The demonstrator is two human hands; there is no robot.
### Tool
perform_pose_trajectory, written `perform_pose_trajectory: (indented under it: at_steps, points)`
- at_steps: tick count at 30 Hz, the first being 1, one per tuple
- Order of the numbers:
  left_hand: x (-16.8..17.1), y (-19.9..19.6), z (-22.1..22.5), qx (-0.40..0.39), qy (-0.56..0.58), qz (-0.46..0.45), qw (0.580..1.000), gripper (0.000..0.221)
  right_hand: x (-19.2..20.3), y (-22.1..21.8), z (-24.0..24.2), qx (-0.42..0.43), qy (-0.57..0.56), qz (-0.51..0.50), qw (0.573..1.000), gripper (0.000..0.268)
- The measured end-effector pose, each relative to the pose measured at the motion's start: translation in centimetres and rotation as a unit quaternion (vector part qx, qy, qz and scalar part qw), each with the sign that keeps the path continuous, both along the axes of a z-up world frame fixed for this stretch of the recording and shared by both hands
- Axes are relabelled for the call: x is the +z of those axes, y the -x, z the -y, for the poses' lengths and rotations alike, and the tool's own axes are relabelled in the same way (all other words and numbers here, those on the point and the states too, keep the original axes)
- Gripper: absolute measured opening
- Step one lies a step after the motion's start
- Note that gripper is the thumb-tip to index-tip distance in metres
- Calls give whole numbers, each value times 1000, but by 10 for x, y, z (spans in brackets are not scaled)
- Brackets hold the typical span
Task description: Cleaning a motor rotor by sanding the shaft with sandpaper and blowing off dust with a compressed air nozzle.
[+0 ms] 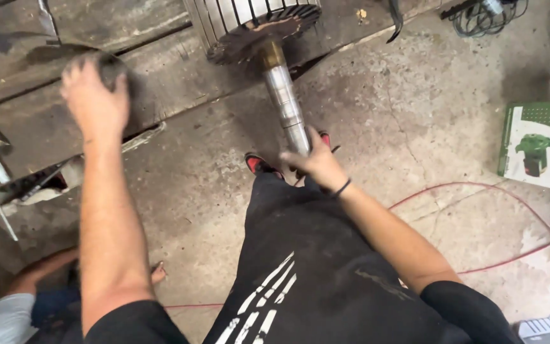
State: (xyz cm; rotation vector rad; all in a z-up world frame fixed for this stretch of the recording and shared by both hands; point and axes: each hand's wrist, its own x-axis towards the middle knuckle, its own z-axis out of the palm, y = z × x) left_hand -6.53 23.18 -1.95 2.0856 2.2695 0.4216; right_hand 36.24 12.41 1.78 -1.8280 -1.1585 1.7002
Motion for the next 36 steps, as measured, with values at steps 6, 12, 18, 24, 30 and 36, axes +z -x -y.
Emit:
perform_pose_trajectory:
  at_steps: [6,12,18,24,30,36]
  points:
    - [75,-67,-79,-158,-209,265,928,23,-11,-1,0,68,-54,118,989,85]
    - [87,-89,-138,-101,-206,242,943,21,18,1,-12,89,-2,166,982,81]
    - [71,-130,-181,-14,-187,235,954,24,-3,-55,-31,114,16,150,982,97]
    - [44,-166,-202,95,-162,225,956,30,24,-138,-114,229,14,217,949,80]
    - [90,-166,-141,135,-118,246,952,44,45,-188,-193,357,-121,294,878,84]
    - [77,-176,-83,202,-152,259,932,47,40,-221,-234,329,-281,312,846,85]
